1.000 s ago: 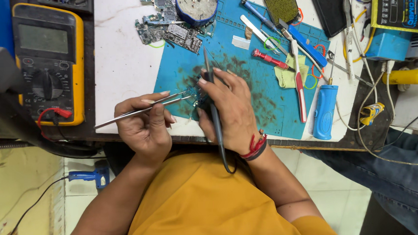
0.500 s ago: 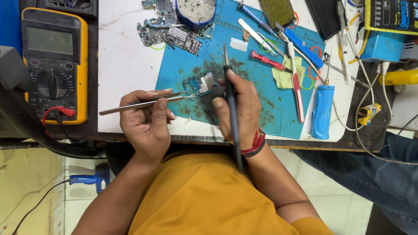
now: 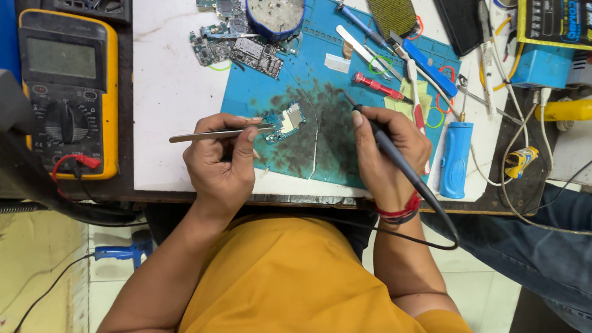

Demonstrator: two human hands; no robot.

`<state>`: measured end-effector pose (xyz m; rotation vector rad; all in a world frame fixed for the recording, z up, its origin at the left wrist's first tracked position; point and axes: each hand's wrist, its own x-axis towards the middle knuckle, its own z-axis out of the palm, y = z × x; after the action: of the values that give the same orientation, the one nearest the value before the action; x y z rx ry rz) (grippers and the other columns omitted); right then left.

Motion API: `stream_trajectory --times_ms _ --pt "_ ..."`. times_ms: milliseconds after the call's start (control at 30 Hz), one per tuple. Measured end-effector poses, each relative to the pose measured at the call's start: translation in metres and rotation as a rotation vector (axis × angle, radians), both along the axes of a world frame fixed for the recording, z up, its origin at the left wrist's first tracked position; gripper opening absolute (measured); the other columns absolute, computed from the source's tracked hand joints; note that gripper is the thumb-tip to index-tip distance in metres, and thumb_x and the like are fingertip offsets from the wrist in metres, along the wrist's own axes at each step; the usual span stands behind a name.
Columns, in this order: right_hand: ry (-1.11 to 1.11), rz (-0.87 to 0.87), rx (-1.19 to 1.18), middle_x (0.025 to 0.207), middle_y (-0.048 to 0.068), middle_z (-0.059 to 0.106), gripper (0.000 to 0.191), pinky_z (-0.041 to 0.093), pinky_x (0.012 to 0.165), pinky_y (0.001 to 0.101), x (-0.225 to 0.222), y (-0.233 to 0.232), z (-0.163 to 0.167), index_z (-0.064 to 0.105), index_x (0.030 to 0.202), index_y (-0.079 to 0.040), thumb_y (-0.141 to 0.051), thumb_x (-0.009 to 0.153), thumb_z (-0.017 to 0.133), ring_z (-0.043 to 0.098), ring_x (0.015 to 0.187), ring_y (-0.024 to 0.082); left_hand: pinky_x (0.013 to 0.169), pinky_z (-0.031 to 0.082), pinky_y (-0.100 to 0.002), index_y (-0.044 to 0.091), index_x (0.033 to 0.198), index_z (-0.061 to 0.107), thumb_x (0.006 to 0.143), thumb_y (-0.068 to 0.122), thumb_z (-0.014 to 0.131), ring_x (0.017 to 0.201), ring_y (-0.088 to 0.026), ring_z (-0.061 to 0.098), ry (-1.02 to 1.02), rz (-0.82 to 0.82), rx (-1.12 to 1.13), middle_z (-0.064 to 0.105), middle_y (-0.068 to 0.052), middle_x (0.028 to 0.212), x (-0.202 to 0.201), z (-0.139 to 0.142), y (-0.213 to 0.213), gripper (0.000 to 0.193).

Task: The person solders a small circuit board on a workbench, holding the board with a metal tool in one hand while applying a soldering iron and solder wire to its contacts. They reposition the board and continue soldering different points, with other phone boards and repair tools spread on the mat.

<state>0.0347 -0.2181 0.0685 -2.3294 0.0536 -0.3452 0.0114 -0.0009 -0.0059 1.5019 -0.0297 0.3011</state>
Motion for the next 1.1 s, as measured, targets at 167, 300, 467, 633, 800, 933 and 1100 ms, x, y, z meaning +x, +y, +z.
stream_trajectory --times_ms 167,300,467,633,800,933,1100 --pt "0.043 0.064 -0.176 0.079 0.009 0.072 0.010 0.050 0.064 0.0247 0.002 -0.004 0.015 0.076 0.098 -0.002 -0.010 0.095 0.081 0.068 0.067 0.012 0.067 0.055 -0.019 0.000 0.119 0.054 0.108 0.006 0.066 0.076 -0.005 0.065 0.015 -0.006 0.023 0.075 -0.011 0.107 -0.001 0.000 0.001 0.017" --pt "0.076 0.006 0.056 0.079 0.006 0.070 0.009 0.049 0.065 0.0247 0.003 -0.010 0.007 0.073 0.101 0.000 -0.009 0.099 0.076 0.063 0.069 0.009 0.068 0.054 -0.020 -0.001 0.119 0.053 0.109 0.004 0.065 0.077 -0.006 0.064 0.005 -0.003 0.002 0.075 -0.012 0.108 0.000 0.003 -0.001 0.016" --pt "0.039 0.112 0.373 0.097 0.006 0.069 0.019 0.049 0.076 0.0233 -0.027 0.004 -0.024 0.068 0.118 0.004 -0.004 0.102 0.074 0.060 0.084 0.007 0.065 0.052 -0.021 -0.001 0.117 0.053 0.107 0.003 0.065 0.073 -0.006 0.062 0.047 0.018 0.086 0.075 -0.010 0.102 -0.003 0.008 -0.001 0.016" --pt "0.099 0.145 0.341 0.081 0.004 0.071 0.013 0.049 0.064 0.0225 -0.047 0.018 -0.036 0.069 0.101 0.002 -0.002 0.092 0.077 0.064 0.070 0.007 0.077 0.059 -0.024 -0.001 0.119 0.052 0.112 0.002 0.064 0.086 -0.012 0.073 -0.030 -0.006 0.140 0.074 -0.011 0.101 0.002 0.009 -0.002 0.014" --pt "-0.099 0.288 0.181 0.083 0.010 0.069 0.013 0.050 0.064 0.0256 -0.041 0.025 -0.037 0.067 0.094 -0.001 0.002 0.087 0.078 0.068 0.073 0.016 0.077 0.060 -0.026 -0.001 0.115 0.050 0.108 0.001 0.063 0.088 -0.015 0.074 -0.002 -0.009 0.185 0.073 -0.014 0.102 0.002 0.010 -0.002 0.015" --pt "-0.120 0.311 0.164 0.080 0.010 0.069 0.015 0.050 0.064 0.0279 -0.037 0.028 -0.038 0.066 0.090 -0.001 0.003 0.082 0.078 0.067 0.069 0.019 0.079 0.061 -0.026 0.000 0.116 0.048 0.110 0.001 0.062 0.090 -0.016 0.075 -0.010 -0.019 0.189 0.073 -0.014 0.103 0.001 0.010 -0.001 0.016" --pt "-0.095 0.321 0.172 0.080 0.010 0.069 0.015 0.050 0.062 0.0282 -0.036 0.028 -0.037 0.066 0.090 -0.001 0.003 0.082 0.078 0.067 0.067 0.019 0.073 0.060 -0.024 0.000 0.116 0.047 0.108 0.001 0.062 0.085 -0.014 0.074 0.006 -0.041 0.194 0.073 -0.013 0.100 0.001 0.010 -0.001 0.017"
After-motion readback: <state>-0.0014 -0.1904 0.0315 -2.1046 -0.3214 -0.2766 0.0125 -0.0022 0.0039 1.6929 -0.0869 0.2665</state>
